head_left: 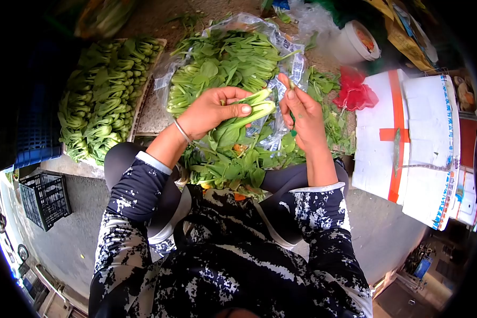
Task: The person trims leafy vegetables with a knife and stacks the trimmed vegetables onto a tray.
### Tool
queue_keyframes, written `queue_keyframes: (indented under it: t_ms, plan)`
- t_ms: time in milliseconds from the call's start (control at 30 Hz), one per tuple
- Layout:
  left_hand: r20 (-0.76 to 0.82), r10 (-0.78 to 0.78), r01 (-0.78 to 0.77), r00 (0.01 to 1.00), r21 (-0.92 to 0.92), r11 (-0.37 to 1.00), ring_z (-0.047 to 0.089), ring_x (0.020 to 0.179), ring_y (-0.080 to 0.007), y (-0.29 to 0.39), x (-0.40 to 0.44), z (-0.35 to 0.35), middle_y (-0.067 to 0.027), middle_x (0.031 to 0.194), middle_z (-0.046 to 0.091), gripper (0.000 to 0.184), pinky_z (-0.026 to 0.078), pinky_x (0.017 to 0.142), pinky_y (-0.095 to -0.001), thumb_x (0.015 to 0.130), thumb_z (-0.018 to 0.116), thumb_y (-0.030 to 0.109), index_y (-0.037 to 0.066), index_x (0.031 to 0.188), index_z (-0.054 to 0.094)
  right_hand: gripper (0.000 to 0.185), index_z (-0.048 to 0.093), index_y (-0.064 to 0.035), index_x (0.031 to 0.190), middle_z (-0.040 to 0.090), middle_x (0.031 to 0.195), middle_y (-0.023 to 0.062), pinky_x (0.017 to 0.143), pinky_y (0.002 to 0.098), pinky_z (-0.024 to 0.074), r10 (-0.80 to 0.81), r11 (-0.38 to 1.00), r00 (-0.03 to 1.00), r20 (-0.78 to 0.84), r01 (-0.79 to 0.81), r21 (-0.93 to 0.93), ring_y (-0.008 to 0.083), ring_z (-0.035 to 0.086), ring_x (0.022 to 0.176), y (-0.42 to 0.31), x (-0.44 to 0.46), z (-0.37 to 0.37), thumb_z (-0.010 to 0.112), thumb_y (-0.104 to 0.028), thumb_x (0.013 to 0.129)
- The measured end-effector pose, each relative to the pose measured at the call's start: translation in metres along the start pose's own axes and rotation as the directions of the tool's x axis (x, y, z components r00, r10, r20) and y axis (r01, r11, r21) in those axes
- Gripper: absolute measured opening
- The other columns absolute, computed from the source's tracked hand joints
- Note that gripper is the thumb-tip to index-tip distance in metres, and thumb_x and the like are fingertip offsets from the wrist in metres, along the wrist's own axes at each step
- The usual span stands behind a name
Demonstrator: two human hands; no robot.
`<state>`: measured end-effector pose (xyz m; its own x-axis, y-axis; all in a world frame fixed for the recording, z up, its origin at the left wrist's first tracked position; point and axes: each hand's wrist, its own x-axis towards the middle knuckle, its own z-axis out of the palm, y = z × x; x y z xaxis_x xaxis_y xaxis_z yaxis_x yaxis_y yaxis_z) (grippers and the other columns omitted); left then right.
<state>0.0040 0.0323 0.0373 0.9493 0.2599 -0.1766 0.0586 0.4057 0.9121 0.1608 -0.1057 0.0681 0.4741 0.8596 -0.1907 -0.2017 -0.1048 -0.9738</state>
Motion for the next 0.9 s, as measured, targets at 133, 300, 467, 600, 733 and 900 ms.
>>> queue_keyframes:
  t_ms: [133, 300, 467, 600, 733, 900]
  plan:
    - [0.092, -0.056, 0.077, 0.994, -0.239, 0.968, 0.061, 0.072, -0.0166, -0.006, 0.002, 0.001, -0.0096, 0.087, 0.063, 0.032, 0.050, 0.067, -0.0270, 0.087, 0.054, 0.017, 0.001, 0.114, 0.047, 0.051, 0.041, 0.0025, 0.126, 0.060, 0.088, 0.0046, 0.044, 0.0169, 0.0313, 0.038, 0.994, 0.984, 0.177, -0.055, 0.093, 0.0074, 0.050, 0.058, -0.003, -0.001, 0.007, 0.059, -0.023, 0.085]
    - [0.146, -0.153, 0.198, 0.977, -0.373, 0.906, 0.061, 0.073, -0.0179, -0.003, -0.001, 0.006, -0.0118, 0.091, 0.062, 0.031, 0.052, 0.068, -0.0292, 0.088, 0.053, 0.022, 0.001, 0.111, 0.048, 0.032, 0.058, 0.0039, 0.105, 0.062, 0.081, 0.0082, 0.041, 0.0179, 0.0334, 0.104, 0.991, 0.994, 0.032, -0.107, 0.077, 0.0093, 0.057, 0.059, 0.005, 0.006, 0.005, 0.063, -0.018, 0.082]
    - [0.099, -0.049, 0.064, 0.994, -0.155, 0.986, 0.061, 0.073, -0.0148, -0.019, 0.004, 0.004, -0.0097, 0.090, 0.062, 0.034, 0.052, 0.065, -0.0284, 0.085, 0.058, 0.024, 0.004, 0.111, 0.049, 0.033, 0.057, 0.0041, 0.106, 0.062, 0.082, 0.0084, 0.042, 0.0177, 0.0345, 0.076, 0.997, 0.997, -0.009, -0.076, 0.033, 0.0094, 0.058, 0.061, 0.009, 0.006, 0.008, 0.065, -0.015, 0.080]
    - [0.083, -0.152, 0.170, 0.985, -0.288, 0.943, 0.061, 0.079, -0.0144, -0.016, 0.002, 0.003, -0.0082, 0.089, 0.063, 0.026, 0.052, 0.070, -0.0288, 0.085, 0.058, 0.020, 0.005, 0.106, 0.051, 0.030, 0.058, 0.0036, 0.106, 0.062, 0.084, 0.0076, 0.043, 0.0180, 0.0355, 0.051, 0.999, 0.998, -0.034, -0.051, 0.009, 0.0097, 0.059, 0.064, 0.013, 0.004, 0.011, 0.064, -0.010, 0.080]
    - [-0.114, -0.082, 0.068, 0.990, -0.121, 0.990, 0.057, 0.072, -0.0102, -0.025, 0.005, 0.003, -0.0054, 0.084, 0.061, 0.024, 0.047, 0.064, -0.0234, 0.082, 0.063, 0.017, 0.005, 0.101, 0.054, 0.027, 0.058, 0.0037, 0.104, 0.063, 0.084, 0.0069, 0.049, 0.0188, 0.0404, 0.097, 0.995, 0.994, -0.045, -0.099, -0.033, 0.0103, 0.059, 0.066, 0.017, 0.002, 0.012, 0.061, -0.007, 0.080]
    - [-0.391, 0.198, -0.110, 0.899, 0.237, 0.965, 0.051, 0.069, -0.0066, -0.043, 0.008, -0.021, -0.0011, 0.081, 0.058, 0.023, 0.041, 0.060, -0.0204, 0.076, 0.064, 0.011, 0.003, 0.096, 0.056, 0.023, 0.060, 0.0027, 0.098, 0.059, 0.075, 0.0014, 0.061, 0.0216, 0.0455, 0.072, 0.902, 0.994, -0.082, -0.100, -0.420, 0.0074, 0.058, 0.068, 0.037, 0.007, -0.006, 0.062, -0.005, 0.076]
